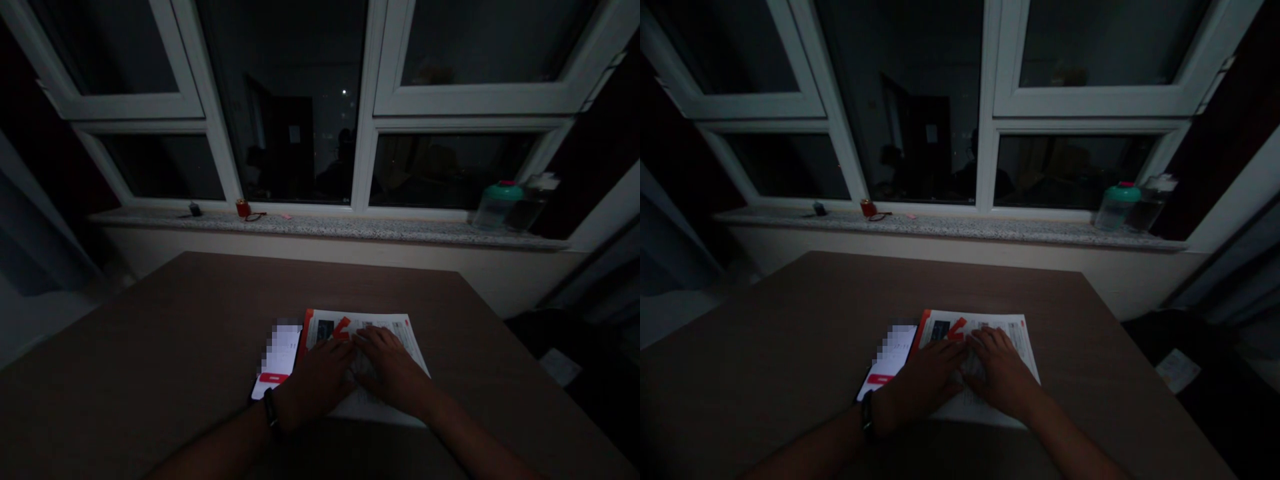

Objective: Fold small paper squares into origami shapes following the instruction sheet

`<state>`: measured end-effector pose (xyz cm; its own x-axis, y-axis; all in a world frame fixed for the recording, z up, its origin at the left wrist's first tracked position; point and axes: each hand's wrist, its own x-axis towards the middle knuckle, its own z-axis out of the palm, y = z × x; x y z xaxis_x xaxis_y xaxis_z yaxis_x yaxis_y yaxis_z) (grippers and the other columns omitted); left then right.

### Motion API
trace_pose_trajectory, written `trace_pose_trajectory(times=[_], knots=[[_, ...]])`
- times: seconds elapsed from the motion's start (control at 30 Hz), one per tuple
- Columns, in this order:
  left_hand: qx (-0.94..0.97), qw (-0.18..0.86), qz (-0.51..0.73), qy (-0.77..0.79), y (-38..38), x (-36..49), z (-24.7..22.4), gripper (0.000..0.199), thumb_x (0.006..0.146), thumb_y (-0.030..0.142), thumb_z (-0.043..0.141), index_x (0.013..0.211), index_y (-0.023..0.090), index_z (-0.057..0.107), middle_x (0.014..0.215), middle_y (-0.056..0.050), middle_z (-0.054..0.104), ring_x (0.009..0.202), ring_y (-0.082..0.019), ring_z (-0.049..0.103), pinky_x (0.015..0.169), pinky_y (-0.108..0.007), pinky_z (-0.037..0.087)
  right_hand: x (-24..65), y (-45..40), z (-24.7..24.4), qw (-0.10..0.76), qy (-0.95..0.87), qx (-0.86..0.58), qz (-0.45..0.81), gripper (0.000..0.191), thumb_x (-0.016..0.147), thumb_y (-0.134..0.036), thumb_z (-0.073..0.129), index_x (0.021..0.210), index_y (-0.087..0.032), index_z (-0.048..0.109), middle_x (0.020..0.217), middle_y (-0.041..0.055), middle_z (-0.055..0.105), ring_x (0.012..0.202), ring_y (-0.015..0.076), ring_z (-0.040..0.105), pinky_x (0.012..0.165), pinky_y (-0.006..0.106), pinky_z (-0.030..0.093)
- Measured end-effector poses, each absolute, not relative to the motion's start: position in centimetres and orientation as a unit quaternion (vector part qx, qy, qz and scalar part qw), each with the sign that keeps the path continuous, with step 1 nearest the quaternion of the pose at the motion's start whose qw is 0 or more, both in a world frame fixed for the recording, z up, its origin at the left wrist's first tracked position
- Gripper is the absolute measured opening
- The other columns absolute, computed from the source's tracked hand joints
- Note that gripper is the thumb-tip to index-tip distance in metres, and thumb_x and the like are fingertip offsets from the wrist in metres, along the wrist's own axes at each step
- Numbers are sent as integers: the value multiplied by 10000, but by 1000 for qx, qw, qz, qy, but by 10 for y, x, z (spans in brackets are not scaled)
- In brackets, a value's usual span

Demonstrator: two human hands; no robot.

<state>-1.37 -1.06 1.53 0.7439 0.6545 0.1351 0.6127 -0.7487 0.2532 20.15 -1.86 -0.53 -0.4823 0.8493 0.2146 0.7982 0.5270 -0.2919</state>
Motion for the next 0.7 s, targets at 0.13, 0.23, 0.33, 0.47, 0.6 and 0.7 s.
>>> trace_pose_trajectory(times=[0.13,0.23,0.33,0.47,0.6,0.7], knots=[[929,96,114,340,-12,-14,16,546,895,297,648,1392,200,445,1400,-95,527,1323,-297,459,1097,-459,381,206,-18,-7,158,-862,-474,81,698,828,-367,674,1468,-220,437,1494,105,455,1404,318,326,1163,524,279],[927,97,117,342,-12,-14,17,541,892,299,648,1387,214,445,1394,-93,533,1319,-300,467,1088,-470,389,207,-18,-6,159,-869,-464,71,636,875,-392,634,1459,-221,454,1494,104,465,1421,316,309,1170,540,265],[929,95,112,341,-12,-14,17,544,877,291,671,1371,202,460,1393,-101,531,1328,-302,456,1096,-457,381,206,-17,-4,163,-867,-468,60,481,947,-325,546,1418,-239,508,1460,87,509,1408,293,341,1167,539,277],[925,88,109,353,-14,-12,18,527,860,272,694,1337,195,484,1364,-104,539,1300,-303,476,1081,-448,395,204,-16,-7,168,-862,-475,51,450,945,-258,530,1394,-239,536,1446,85,526,1396,296,360,1156,551,290],[926,91,111,349,-14,-11,18,471,864,262,685,1297,200,511,1311,-98,564,1251,-302,508,1040,-450,429,203,-15,-10,168,-861,-478,50,472,925,-267,545,1396,-234,533,1448,84,520,1394,308,354,1153,553,285],[932,88,114,334,-13,-12,18,430,876,256,670,1277,201,523,1294,-94,569,1241,-298,513,1035,-444,435,202,-16,-10,168,-857,-484,50,477,917,-260,549,1393,-228,537,1450,82,518,1388,309,358,1150,540,293]])
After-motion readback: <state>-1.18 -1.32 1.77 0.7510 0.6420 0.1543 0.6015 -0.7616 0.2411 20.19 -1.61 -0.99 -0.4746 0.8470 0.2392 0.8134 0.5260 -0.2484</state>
